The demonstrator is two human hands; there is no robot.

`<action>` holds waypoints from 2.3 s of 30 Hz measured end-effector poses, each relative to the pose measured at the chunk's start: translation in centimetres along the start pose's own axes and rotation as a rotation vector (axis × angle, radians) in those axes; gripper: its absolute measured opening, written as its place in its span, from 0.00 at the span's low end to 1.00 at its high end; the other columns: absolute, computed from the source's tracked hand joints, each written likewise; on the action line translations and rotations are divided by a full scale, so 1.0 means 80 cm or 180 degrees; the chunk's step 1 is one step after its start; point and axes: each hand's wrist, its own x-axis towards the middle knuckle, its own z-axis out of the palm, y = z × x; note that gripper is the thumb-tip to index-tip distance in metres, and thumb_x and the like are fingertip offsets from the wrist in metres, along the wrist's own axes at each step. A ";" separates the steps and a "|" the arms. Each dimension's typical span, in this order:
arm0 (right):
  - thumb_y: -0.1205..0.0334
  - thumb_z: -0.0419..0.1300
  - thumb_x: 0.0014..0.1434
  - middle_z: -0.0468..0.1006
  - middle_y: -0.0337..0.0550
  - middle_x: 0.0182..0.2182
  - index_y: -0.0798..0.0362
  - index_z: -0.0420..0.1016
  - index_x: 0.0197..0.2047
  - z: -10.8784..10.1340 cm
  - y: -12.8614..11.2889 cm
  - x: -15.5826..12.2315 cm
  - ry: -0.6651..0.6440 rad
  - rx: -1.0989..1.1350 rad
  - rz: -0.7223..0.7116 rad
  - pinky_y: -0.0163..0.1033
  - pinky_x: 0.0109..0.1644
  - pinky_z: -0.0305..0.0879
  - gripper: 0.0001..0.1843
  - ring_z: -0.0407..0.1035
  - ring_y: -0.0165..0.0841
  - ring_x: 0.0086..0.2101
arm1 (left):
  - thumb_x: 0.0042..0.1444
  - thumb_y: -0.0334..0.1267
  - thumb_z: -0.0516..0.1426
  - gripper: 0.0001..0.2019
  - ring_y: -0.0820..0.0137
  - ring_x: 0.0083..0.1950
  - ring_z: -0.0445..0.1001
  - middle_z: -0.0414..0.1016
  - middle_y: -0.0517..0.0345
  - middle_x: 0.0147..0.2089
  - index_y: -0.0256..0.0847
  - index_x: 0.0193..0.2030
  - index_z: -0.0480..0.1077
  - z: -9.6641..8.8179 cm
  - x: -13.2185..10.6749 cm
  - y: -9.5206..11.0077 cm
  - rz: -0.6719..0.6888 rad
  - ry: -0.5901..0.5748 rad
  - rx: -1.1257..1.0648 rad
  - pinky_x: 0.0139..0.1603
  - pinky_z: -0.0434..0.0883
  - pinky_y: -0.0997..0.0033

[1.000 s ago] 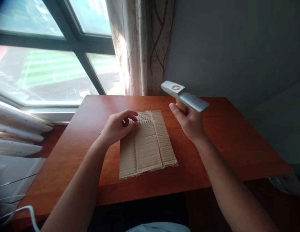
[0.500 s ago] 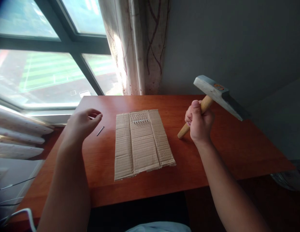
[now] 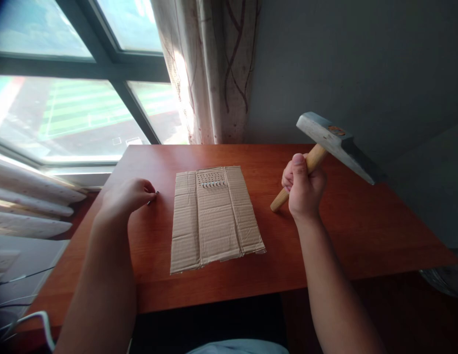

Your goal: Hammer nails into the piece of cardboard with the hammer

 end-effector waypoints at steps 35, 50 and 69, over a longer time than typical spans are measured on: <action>0.44 0.62 0.60 0.49 0.28 0.14 0.49 0.49 0.21 0.004 -0.001 -0.004 0.0033 -0.0099 -0.0033 0.34 0.15 0.39 0.30 0.45 0.22 0.13 | 0.53 0.38 0.61 0.05 0.77 0.24 0.65 0.74 0.60 0.26 0.39 0.33 0.77 0.021 -0.052 0.103 0.2329 0.1276 -0.2628 0.24 0.64 0.78; 0.46 0.63 0.60 0.50 0.28 0.14 0.49 0.50 0.22 0.005 -0.002 -0.007 0.0023 -0.0044 -0.0030 0.34 0.15 0.39 0.28 0.45 0.22 0.14 | 0.54 0.37 0.62 0.05 0.77 0.24 0.66 0.75 0.60 0.27 0.39 0.34 0.77 0.023 -0.051 0.101 0.2380 0.1352 -0.2549 0.25 0.66 0.77; 0.44 0.63 0.60 0.50 0.27 0.14 0.49 0.50 0.22 0.007 0.000 -0.007 0.0049 -0.0074 -0.0046 0.33 0.15 0.39 0.29 0.45 0.22 0.14 | 0.54 0.37 0.62 0.05 0.77 0.24 0.67 0.75 0.61 0.25 0.40 0.33 0.78 0.024 -0.050 0.101 0.2408 0.1354 -0.2490 0.25 0.67 0.77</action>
